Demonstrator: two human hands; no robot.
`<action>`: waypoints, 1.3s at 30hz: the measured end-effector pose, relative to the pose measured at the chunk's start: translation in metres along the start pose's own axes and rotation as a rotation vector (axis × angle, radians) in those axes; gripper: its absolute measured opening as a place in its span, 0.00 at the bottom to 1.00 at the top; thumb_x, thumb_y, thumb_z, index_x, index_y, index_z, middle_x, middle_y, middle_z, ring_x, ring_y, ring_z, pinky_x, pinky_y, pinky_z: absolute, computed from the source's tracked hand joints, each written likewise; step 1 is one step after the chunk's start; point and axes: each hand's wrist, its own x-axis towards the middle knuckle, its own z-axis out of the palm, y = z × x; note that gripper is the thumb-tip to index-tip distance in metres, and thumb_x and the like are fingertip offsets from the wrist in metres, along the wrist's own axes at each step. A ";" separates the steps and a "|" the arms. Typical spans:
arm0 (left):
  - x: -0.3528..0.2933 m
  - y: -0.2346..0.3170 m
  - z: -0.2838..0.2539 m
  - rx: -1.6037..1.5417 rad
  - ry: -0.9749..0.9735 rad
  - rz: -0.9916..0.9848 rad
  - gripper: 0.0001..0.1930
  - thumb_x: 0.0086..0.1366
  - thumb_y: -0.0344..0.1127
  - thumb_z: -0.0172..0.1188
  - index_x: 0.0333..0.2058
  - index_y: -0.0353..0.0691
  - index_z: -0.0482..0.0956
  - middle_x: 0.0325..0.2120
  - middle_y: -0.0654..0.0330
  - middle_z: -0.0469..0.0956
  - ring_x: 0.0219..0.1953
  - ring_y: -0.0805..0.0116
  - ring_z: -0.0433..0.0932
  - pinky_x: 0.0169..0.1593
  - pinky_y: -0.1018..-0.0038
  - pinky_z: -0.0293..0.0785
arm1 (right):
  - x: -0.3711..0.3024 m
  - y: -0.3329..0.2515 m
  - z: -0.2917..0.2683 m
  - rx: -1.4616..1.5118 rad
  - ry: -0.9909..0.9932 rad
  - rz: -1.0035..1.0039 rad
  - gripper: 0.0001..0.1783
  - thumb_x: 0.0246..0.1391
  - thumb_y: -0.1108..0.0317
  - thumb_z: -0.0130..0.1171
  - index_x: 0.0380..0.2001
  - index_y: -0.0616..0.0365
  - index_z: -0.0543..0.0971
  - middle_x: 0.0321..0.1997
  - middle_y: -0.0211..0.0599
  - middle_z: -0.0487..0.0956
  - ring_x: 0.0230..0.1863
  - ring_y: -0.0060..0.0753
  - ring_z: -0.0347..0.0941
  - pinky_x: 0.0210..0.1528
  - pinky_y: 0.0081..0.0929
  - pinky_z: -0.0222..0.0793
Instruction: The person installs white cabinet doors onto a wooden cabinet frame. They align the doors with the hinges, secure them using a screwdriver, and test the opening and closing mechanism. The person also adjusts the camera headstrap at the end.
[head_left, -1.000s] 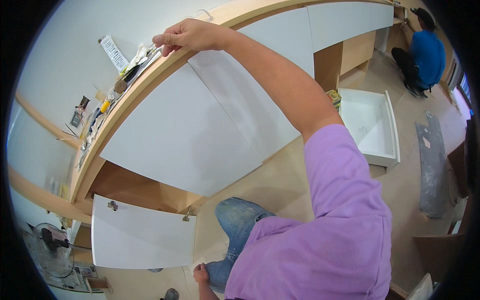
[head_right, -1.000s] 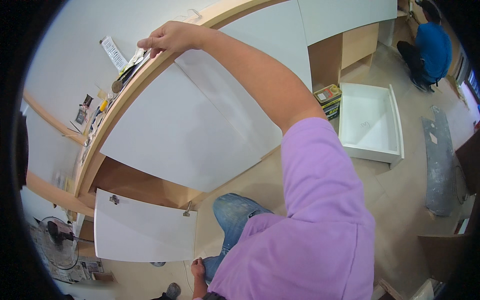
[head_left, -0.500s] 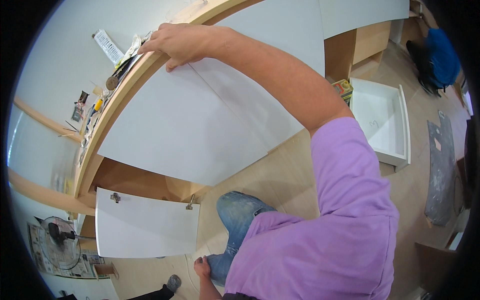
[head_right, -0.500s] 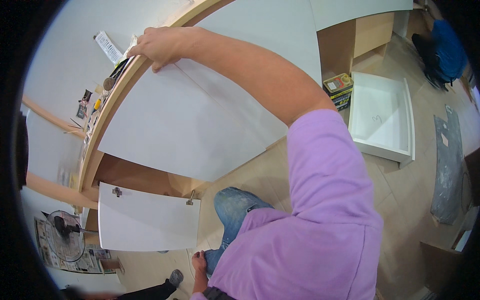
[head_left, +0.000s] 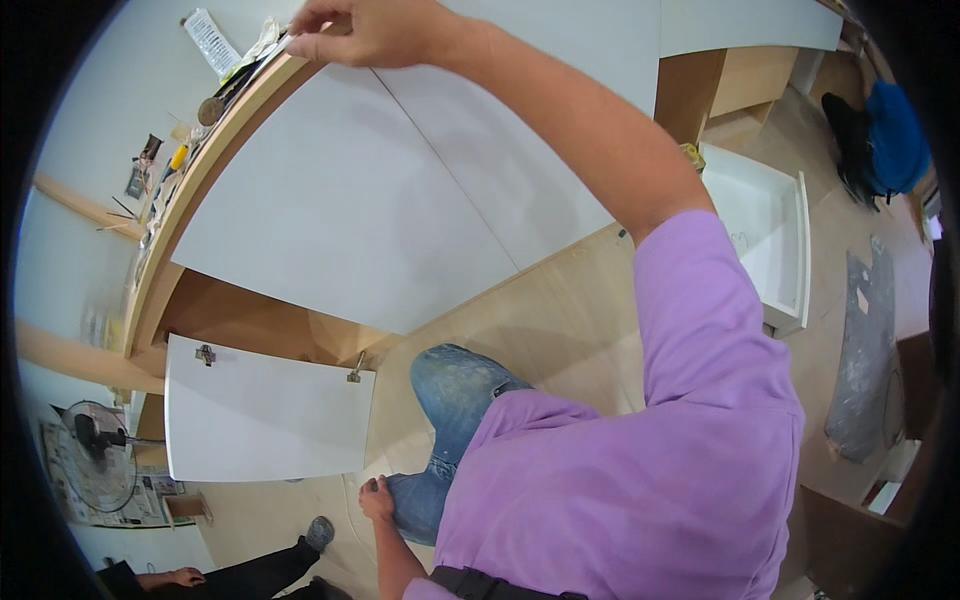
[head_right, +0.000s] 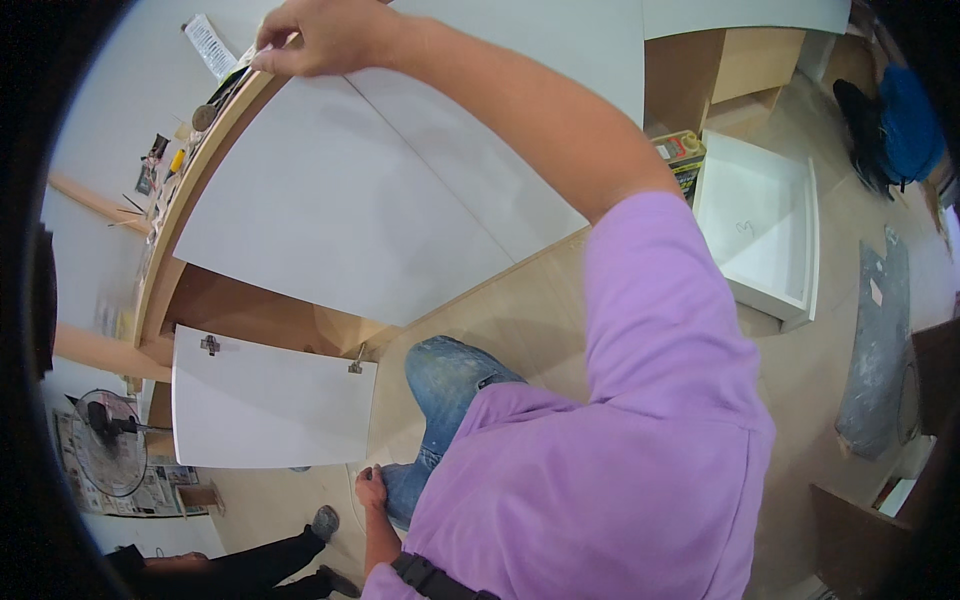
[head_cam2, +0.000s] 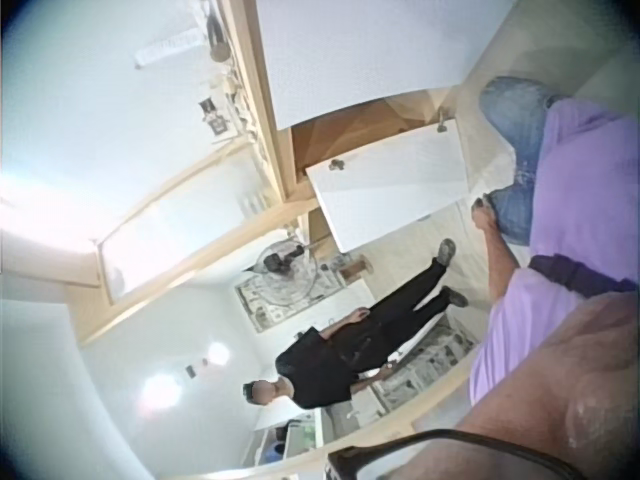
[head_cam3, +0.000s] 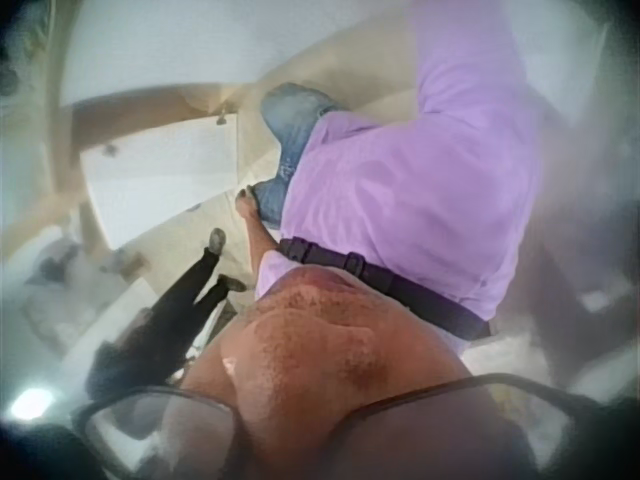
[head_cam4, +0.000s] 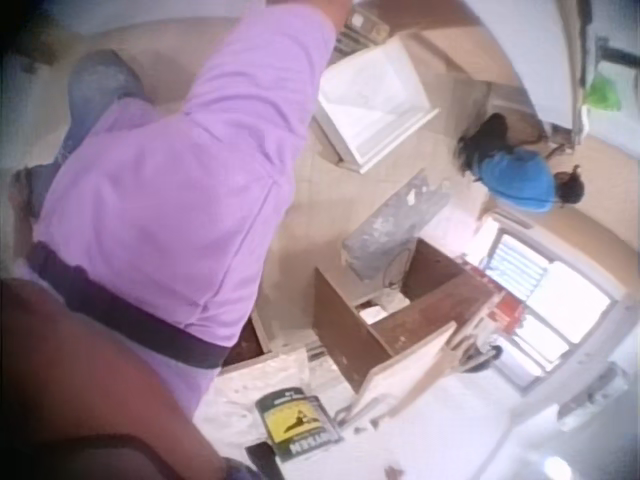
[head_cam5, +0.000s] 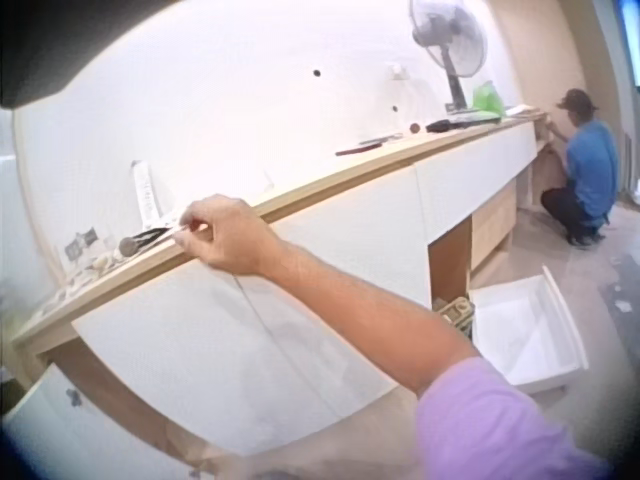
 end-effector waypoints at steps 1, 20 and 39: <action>-0.004 0.000 -0.003 0.016 0.018 -0.024 0.23 0.60 0.54 0.58 0.44 0.42 0.82 0.48 0.51 0.77 0.52 0.49 0.74 0.55 0.56 0.69 | -0.006 -0.007 0.006 -0.021 -0.023 0.007 0.15 0.48 0.60 0.62 0.27 0.64 0.79 0.31 0.49 0.79 0.37 0.46 0.75 0.45 0.36 0.69; -0.015 0.023 -0.010 0.063 -0.026 -0.094 0.24 0.62 0.59 0.55 0.47 0.49 0.81 0.54 0.60 0.74 0.57 0.52 0.69 0.58 0.48 0.64 | -0.038 -0.066 0.051 -0.495 0.056 -0.322 0.09 0.44 0.65 0.59 0.26 0.60 0.78 0.31 0.46 0.75 0.42 0.46 0.70 0.48 0.43 0.63; 0.000 0.023 -0.007 0.089 -0.085 -0.089 0.24 0.61 0.59 0.55 0.48 0.49 0.81 0.56 0.58 0.72 0.59 0.52 0.67 0.58 0.49 0.63 | -0.068 -0.017 0.000 -0.764 0.008 -0.030 0.28 0.42 0.59 0.70 0.45 0.59 0.75 0.47 0.46 0.72 0.53 0.49 0.67 0.53 0.42 0.64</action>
